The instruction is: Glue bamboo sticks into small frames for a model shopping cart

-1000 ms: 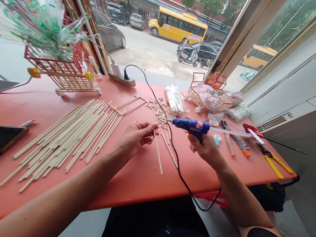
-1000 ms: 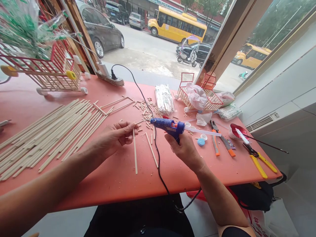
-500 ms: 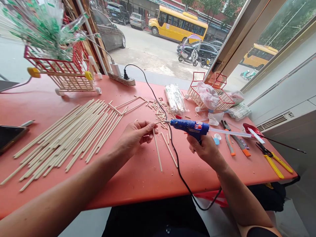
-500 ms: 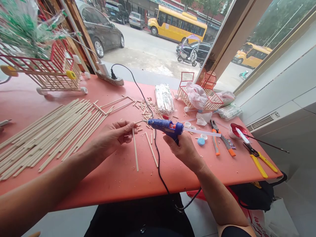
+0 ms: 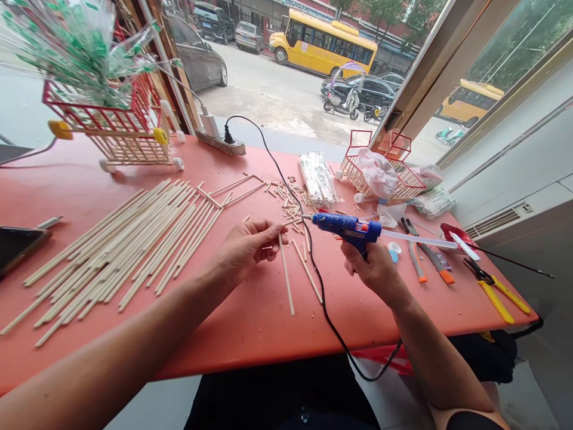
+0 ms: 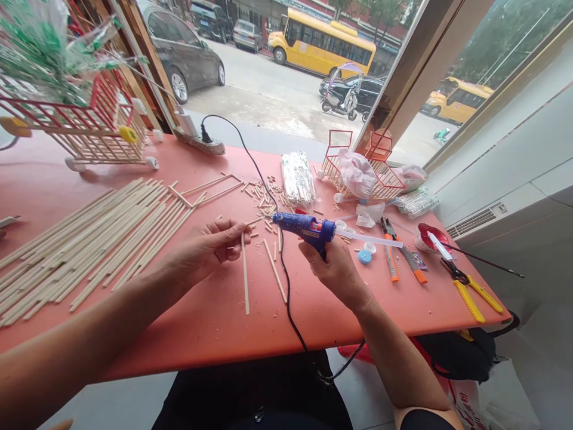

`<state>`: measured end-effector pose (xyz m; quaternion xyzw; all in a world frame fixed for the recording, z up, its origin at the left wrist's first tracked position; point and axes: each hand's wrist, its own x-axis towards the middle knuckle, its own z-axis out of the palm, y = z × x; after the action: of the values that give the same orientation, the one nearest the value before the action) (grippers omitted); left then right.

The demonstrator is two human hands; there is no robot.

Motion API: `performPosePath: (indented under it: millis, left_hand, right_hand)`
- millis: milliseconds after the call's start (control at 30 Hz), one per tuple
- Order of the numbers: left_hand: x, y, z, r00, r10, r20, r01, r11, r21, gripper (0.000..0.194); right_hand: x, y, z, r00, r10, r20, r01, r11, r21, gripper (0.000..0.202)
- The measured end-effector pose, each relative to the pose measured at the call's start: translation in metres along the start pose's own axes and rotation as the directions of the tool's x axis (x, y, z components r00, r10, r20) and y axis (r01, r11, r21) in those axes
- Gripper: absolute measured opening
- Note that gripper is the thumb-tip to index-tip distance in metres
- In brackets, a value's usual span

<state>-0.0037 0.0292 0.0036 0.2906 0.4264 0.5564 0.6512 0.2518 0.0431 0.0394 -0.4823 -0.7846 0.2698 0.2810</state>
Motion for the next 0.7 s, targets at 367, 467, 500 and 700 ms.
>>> performPosePath:
  millis: [367, 467, 500, 700]
  left_hand:
    - [0.002, 0.005, 0.0, 0.995, 0.028, -0.095, -0.04, 0.991, -0.124, 0.025]
    - [0.002, 0.009, -0.001, 0.992, 0.034, -0.119, -0.055, 0.984, -0.172, 0.019]
    - [0.003, 0.01, -0.002, 0.991, 0.044, -0.126, -0.066, 0.982, -0.176, 0.017]
    - [0.002, 0.01, -0.007, 0.99, 0.075, -0.122, -0.093, 0.984, -0.152, 0.016]
  right_hand:
    - [-0.002, 0.004, 0.001, 0.986, -0.15, 0.079, 0.15, 0.989, 0.013, 0.032]
    - [0.0, 0.004, 0.0, 0.946, -0.321, 0.033, 0.323, 0.939, -0.115, 0.018]
    - [0.0, 0.002, -0.001, 0.927, -0.375, 0.019, 0.373, 0.914, -0.162, 0.018]
    - [-0.015, 0.0, -0.019, 0.922, -0.388, -0.011, 0.356, 0.855, -0.377, 0.032]
